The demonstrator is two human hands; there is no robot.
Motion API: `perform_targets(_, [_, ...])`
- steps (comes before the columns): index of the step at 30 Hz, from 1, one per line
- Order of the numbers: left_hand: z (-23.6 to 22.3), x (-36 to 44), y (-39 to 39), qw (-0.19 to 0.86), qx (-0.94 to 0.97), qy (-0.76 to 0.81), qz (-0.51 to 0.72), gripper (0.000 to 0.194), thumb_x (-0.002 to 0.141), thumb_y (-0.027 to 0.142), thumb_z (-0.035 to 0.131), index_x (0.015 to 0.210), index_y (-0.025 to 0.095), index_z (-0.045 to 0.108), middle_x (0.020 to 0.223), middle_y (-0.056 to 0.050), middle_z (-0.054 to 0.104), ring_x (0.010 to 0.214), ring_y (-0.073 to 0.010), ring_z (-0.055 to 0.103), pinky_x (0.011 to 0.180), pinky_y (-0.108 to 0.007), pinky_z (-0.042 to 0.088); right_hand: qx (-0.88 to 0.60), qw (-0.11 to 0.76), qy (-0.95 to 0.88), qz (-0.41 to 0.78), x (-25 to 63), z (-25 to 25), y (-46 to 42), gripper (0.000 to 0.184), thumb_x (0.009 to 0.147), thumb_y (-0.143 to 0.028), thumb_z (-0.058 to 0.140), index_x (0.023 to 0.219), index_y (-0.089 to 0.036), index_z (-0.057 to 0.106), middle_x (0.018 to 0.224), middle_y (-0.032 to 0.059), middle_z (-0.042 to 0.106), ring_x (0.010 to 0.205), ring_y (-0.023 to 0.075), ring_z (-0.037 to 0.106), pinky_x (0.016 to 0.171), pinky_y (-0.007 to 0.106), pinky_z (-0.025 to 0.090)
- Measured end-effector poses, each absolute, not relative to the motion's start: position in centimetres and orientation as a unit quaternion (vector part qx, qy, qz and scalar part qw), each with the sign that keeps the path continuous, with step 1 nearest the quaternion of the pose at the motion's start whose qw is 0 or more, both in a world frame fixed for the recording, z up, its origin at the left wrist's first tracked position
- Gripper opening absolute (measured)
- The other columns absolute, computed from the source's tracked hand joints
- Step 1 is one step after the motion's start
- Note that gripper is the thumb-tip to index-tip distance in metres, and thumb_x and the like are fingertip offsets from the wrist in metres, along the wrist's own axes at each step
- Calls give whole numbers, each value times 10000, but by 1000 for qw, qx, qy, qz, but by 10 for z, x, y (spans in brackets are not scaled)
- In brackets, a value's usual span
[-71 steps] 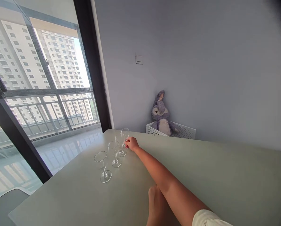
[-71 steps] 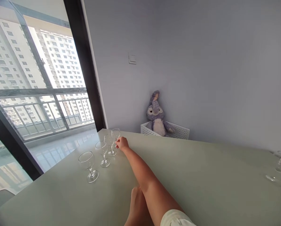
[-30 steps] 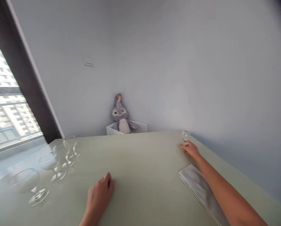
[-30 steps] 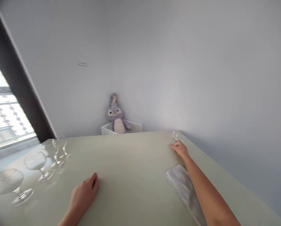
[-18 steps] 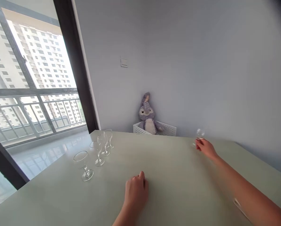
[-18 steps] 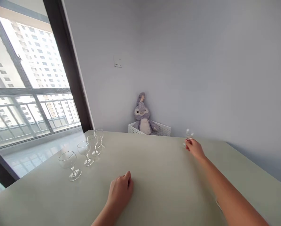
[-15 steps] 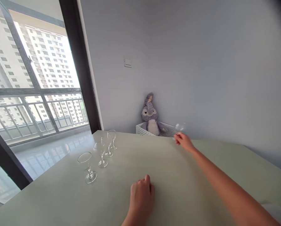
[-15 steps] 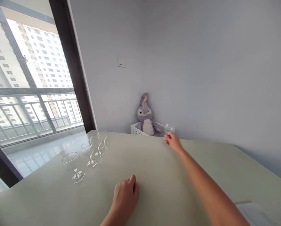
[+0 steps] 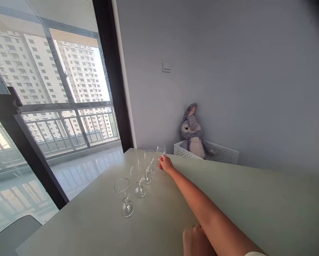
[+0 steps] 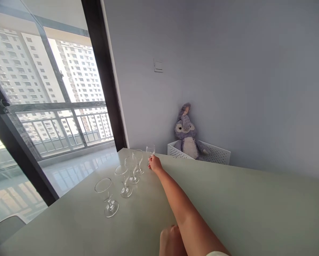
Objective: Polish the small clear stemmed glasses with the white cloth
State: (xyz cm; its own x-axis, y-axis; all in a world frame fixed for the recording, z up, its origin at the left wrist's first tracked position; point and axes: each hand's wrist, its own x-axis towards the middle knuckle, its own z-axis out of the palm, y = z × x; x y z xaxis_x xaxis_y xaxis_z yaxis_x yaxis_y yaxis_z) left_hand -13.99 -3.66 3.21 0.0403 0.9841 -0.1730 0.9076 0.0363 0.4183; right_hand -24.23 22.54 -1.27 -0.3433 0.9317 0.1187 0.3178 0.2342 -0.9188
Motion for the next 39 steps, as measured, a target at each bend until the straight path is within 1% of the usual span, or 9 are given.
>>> perform_targets(5, [20,-139,-29,232,684,686,85,292,773,219,384,740,209,674,773,-103,673,689,-250,593,494,-300,268,-441,359,-701,430,-254,-16,230,74,837,-237,497,826,-165,512,556,-36,524,424,87,542,410,167,429])
perform_targets(11, [17,-140,-27,233,671,700,76,307,774,206,381,776,190,687,817,-126,675,711,-268,602,513,-304,320,-433,349,-715,424,-264,-17,228,95,824,-200,507,737,-165,492,546,-47,506,399,74,523,398,158,406])
perform_targets(17, [32,-142,-30,258,652,709,71,308,771,215,382,795,188,687,865,-153,670,798,-317,615,583,-345,385,-431,322,-726,427,-267,-10,218,11,804,-167,517,812,-161,513,601,-37,529,418,79,534,418,174,429])
perform_targets(23, [7,-144,-28,207,666,712,88,318,745,207,392,995,175,587,885,-137,669,801,-309,629,593,-343,412,-403,291,-768,404,-231,6,193,358,763,-66,482,1108,-163,479,746,1,556,558,100,576,537,202,465])
perform_targets(28, [-12,-147,-31,109,683,710,130,229,765,160,333,841,186,548,760,-80,665,706,-231,636,532,-279,358,-351,265,-829,345,-129,23,137,343,629,-40,600,941,-184,612,829,15,571,747,139,549,750,250,429])
perform_targets(31, [-11,-150,-35,81,691,703,145,211,801,173,301,784,193,511,719,-62,655,673,-201,629,504,-264,301,-300,223,-890,260,-39,48,76,373,707,-155,573,1073,-228,575,1013,46,551,872,171,529,807,282,409])
perform_targets(33, [-8,-152,-37,64,696,698,155,223,835,216,278,756,202,487,705,-48,647,648,-192,618,494,-262,264,-342,204,-883,249,26,70,28,361,769,-246,518,1127,-273,543,1096,46,525,896,179,534,792,293,421])
perform_targets(35, [-4,-155,-40,54,700,693,166,222,847,255,282,734,211,468,675,-30,629,625,-180,598,492,-256,236,-407,198,-851,267,94,85,-17,313,780,-325,501,1083,-287,568,1078,35,546,917,191,539,796,298,428])
perform_targets(39, [7,-160,-49,76,687,698,188,216,847,315,306,728,226,463,626,5,595,571,-151,548,498,-240,226,-600,253,-717,249,223,74,-84,338,796,-463,425,1033,-283,587,1108,51,563,998,227,525,849,311,418])
